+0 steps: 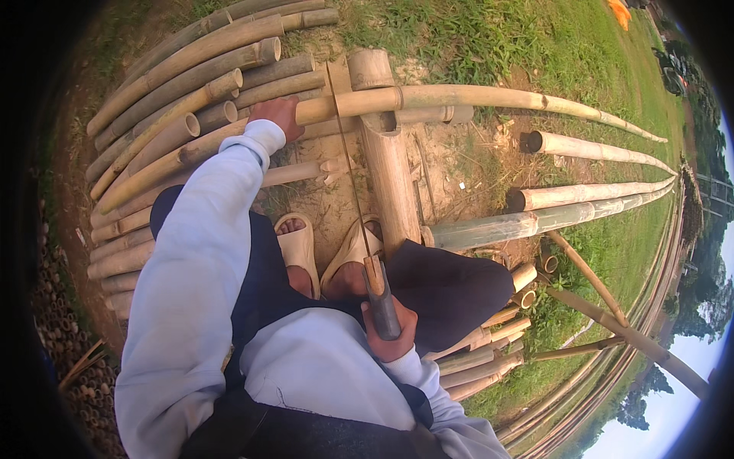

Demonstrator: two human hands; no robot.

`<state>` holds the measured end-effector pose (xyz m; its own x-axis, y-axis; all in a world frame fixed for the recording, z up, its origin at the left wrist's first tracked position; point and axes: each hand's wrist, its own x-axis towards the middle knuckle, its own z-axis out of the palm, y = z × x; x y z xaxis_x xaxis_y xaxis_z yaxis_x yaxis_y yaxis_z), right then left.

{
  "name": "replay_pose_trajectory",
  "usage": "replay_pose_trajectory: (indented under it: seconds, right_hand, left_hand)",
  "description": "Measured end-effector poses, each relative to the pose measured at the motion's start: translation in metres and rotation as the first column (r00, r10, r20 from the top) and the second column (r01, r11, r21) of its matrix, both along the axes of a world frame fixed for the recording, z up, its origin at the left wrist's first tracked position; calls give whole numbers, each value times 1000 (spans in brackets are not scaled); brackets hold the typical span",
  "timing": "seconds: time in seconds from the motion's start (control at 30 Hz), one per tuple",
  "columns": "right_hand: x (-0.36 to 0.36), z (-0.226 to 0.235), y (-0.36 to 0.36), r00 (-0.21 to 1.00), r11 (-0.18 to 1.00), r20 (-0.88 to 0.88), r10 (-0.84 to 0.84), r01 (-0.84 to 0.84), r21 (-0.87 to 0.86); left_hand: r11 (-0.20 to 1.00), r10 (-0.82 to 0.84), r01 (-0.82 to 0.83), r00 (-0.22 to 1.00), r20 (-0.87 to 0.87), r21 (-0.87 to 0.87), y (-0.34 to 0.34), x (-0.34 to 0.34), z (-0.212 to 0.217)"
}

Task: The person sits on the ground and uses a machete to chop bamboo poles into shorter sections. They repeatedly position each pole on a wooden support, strike it with the machete, and place the cut pieces into a growing pile.

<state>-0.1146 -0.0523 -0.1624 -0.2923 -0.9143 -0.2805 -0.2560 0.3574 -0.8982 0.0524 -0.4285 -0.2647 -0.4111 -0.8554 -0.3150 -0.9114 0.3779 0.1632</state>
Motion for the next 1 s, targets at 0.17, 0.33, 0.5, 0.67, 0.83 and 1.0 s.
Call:
replay_pose_trajectory:
  seconds: [0.17, 0.33, 0.5, 0.67, 0.83, 1.0]
  right_hand:
    - [-4, -86, -153, 1000, 987, 13, -10, 12, -158]
    - [-3, -59, -96, 1000, 990, -12, -8, 7, -139]
    - [-1, 29, 35, 998, 975, -54, 20, -7, 221]
    - [-10, -64, -106, 999, 996, 4, -47, 47, -72]
    - [-1, -70, -139, 1000, 981, -25, -4, -1, -192]
    - [-1, 23, 12, 1000, 996, 13, 13, -14, 84]
  left_hand:
    - [1000, -16, 16, 999, 31, 23, -3, -7, -16]
    - [999, -10, 9, 1000, 25, 31, -2, -1, -16]
    - [1000, 1, -1, 1000, 21, 27, 3, 0, -5]
    - [1000, -4, 4, 1000, 6, 17, 1, 2, -10]
    - [999, -23, 22, 1000, 21, 38, 2, -2, 0]
    - [1000, -4, 4, 1000, -5, -5, -1, 5, -13]
